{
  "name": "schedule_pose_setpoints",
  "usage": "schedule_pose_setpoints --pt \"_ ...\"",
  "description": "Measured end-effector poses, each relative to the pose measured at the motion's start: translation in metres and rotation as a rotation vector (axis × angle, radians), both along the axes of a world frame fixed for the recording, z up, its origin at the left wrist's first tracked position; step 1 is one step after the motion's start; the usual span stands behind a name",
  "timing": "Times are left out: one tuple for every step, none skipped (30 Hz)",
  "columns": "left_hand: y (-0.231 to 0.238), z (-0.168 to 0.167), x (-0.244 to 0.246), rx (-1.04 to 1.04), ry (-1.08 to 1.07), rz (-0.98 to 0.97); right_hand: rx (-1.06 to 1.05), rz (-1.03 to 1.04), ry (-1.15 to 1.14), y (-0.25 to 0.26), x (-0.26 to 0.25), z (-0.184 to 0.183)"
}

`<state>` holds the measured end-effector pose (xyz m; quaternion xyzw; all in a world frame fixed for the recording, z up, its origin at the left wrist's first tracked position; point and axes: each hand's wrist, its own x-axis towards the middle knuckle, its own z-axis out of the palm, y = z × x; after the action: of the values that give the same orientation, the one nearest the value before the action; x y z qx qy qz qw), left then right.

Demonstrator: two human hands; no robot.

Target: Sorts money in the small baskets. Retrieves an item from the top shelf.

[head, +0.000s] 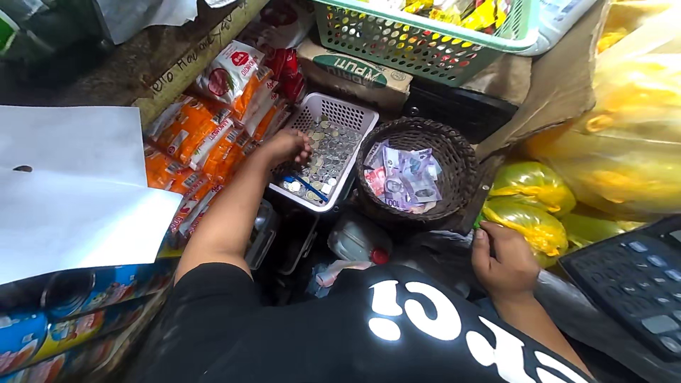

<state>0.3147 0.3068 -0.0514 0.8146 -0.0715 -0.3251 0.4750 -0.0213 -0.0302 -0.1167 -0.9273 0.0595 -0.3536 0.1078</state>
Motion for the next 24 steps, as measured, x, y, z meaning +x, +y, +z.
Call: schedule_pose_setpoints --pt "-0.002 -0.006 -0.001 0.191 -0.105 -0.082 0.001 -0.002 0.008 0.000 0.000 0.000" --pt "-0.004 -0.010 -0.002 0.375 -0.168 -0.171 0.005 -0.001 0.018 -0.001 -0.001 0.000" --pt "-0.006 -0.017 -0.004 0.527 -0.207 -0.244 0.010 -0.002 0.023 0.000 -0.001 0.000" --pt "-0.010 -0.022 -0.008 0.643 -0.227 -0.297 0.011 -0.003 0.021 0.000 -0.001 0.000" --pt "-0.013 -0.025 -0.011 0.711 -0.235 -0.332 0.013 -0.002 0.017 0.000 -0.001 0.000" --pt "-0.016 -0.027 -0.013 0.741 -0.237 -0.345 0.014 0.000 0.011 0.000 -0.001 -0.001" --pt "-0.018 -0.026 -0.012 0.734 -0.245 -0.335 0.013 0.003 0.006 0.000 0.000 -0.001" --pt "-0.022 -0.023 -0.009 0.696 -0.266 -0.302 0.011 0.005 0.004 -0.001 0.000 -0.001" --pt "-0.028 -0.019 -0.003 0.633 -0.288 -0.257 0.011 0.005 0.004 -0.001 0.001 -0.001" --pt "-0.036 -0.015 0.003 0.565 -0.309 -0.219 0.010 0.005 0.005 -0.001 0.001 0.000" --pt "-0.045 -0.013 0.011 0.503 -0.329 -0.190 0.008 0.005 0.005 -0.001 0.001 0.000" --pt "-0.056 -0.013 0.019 0.448 -0.347 -0.164 0.002 0.008 0.002 -0.001 0.001 -0.001" --pt "-0.067 -0.017 0.027 0.408 -0.362 -0.141 -0.003 0.009 0.001 -0.001 0.001 -0.001" --pt "-0.077 -0.022 0.035 0.398 -0.374 -0.128 -0.006 0.008 -0.002 -0.001 0.002 -0.002" --pt "-0.087 -0.029 0.044 0.413 -0.373 -0.121 -0.005 0.004 -0.002 -0.001 0.002 -0.003" --pt "-0.095 -0.037 0.050 0.443 -0.361 -0.119 -0.002 0.003 -0.001 -0.002 0.001 -0.004" --pt "-0.101 -0.044 0.053 0.480 -0.344 -0.123 -0.002 0.003 -0.004 -0.002 0.001 -0.004" --pt "-0.107 -0.048 0.054 0.524 -0.335 -0.132 -0.004 0.004 -0.010 -0.003 0.002 -0.004" --pt "-0.112 -0.050 0.054 0.565 -0.331 -0.140 -0.007 0.006 -0.014 -0.004 0.002 -0.004" --pt "-0.115 -0.050 0.054 0.585 -0.320 -0.147 -0.007 0.009 -0.019 -0.005 0.002 -0.004" --pt "-0.115 -0.050 0.053 0.581 -0.306 -0.150 -0.005 0.013 -0.022 -0.005 0.002 -0.005" --pt "-0.114 -0.047 0.054 0.549 -0.277 -0.146 -0.003 0.014 -0.021 -0.005 0.001 -0.005" --pt "-0.110 -0.040 0.052 0.477 -0.225 -0.117 0.001 0.016 -0.019 -0.005 0.001 -0.005" --pt "-0.107 -0.028 0.046 0.376 -0.152 -0.050 0.006 0.019 -0.020 -0.005 0.000 -0.005"
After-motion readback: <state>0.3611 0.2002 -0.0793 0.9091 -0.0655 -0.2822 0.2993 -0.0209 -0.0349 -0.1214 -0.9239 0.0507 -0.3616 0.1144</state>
